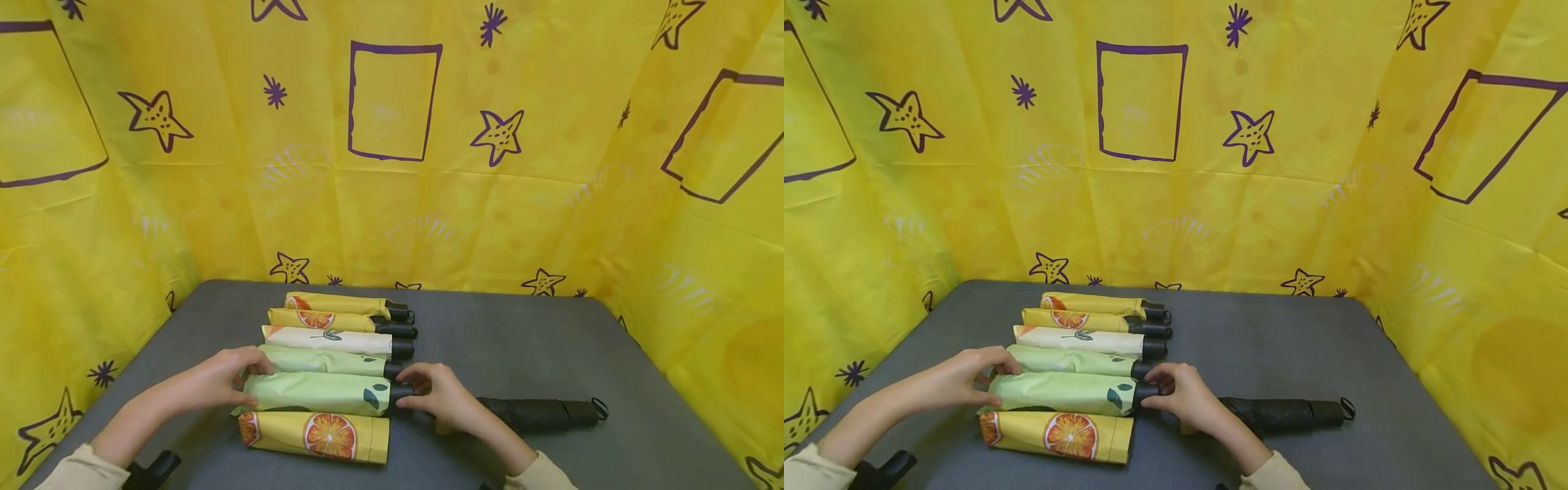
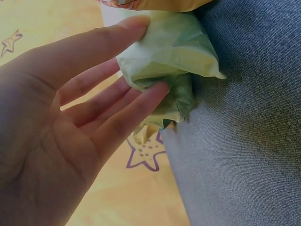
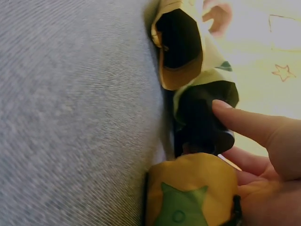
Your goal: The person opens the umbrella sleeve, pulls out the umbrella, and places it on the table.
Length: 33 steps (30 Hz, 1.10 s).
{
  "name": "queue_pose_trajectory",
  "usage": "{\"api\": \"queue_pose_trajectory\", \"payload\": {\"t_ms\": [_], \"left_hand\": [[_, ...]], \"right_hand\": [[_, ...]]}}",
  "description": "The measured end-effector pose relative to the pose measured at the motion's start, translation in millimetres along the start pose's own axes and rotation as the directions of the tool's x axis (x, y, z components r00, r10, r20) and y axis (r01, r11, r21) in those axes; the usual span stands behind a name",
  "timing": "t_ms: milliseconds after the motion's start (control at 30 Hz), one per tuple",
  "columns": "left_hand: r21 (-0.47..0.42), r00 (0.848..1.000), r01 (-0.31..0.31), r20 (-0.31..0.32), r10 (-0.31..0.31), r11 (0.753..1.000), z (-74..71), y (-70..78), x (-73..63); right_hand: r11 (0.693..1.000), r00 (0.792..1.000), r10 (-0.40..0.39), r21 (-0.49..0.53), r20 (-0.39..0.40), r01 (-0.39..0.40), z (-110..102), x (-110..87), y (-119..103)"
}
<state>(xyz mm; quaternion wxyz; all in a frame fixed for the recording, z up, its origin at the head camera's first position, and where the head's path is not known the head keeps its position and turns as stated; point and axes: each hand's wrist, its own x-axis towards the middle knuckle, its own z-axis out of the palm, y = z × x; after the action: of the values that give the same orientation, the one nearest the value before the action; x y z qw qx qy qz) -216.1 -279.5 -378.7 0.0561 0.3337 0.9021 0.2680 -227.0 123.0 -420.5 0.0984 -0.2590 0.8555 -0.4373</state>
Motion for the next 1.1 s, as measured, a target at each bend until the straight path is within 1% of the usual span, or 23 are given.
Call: {"api": "queue_pose_trajectory", "payload": {"t_ms": [100, 267, 500, 633, 767, 933, 1100], "left_hand": [[0.003, 1.0, -0.011, -0.004, 0.011, 1.0, 0.3, -0.7, -0.1], [0.011, 1.0, -0.019, -0.008, 0.019, 1.0, 0.5, -0.8, -0.7], [0.006, 1.0, -0.011, -0.002, 0.011, 1.0, 1.5, -3.3, -0.5], [0.0, 1.0, -0.003, 0.001, 0.003, 1.0, 1.8, -3.7, 0.7], [0.004, 1.0, 0.001, 0.0, -0.001, 1.0, 2.3, -3.6, 0.8], [0.008, 1.0, 0.0, -0.002, 0.0, 1.0, 3.1, -4.5, 0.4], [0.019, 1.0, -0.016, -0.015, 0.016, 1.0, 3.6, -4.9, 0.3]], "right_hand": [[1.0, 1.0, -0.009, 0.027, 0.007, 0.009, -4.6, -1.8, -0.2], [0.999, 1.0, -0.011, 0.041, 0.014, 0.01, -10.1, -4.9, -0.6], [0.998, 1.0, 0.027, 0.053, 0.012, -0.027, -17.4, -8.9, 0.7], [0.994, 0.999, 0.044, 0.1, 0.005, -0.044, -22.0, -12.6, 2.8], [0.98, 0.995, 0.096, 0.174, 0.006, -0.096, -26.1, -16.9, 3.2], [0.952, 0.984, 0.18, 0.252, -0.007, -0.172, -30.6, -21.2, 2.6], [0.926, 0.972, 0.232, 0.315, -0.037, -0.209, -35.2, -25.1, 1.7]]}}
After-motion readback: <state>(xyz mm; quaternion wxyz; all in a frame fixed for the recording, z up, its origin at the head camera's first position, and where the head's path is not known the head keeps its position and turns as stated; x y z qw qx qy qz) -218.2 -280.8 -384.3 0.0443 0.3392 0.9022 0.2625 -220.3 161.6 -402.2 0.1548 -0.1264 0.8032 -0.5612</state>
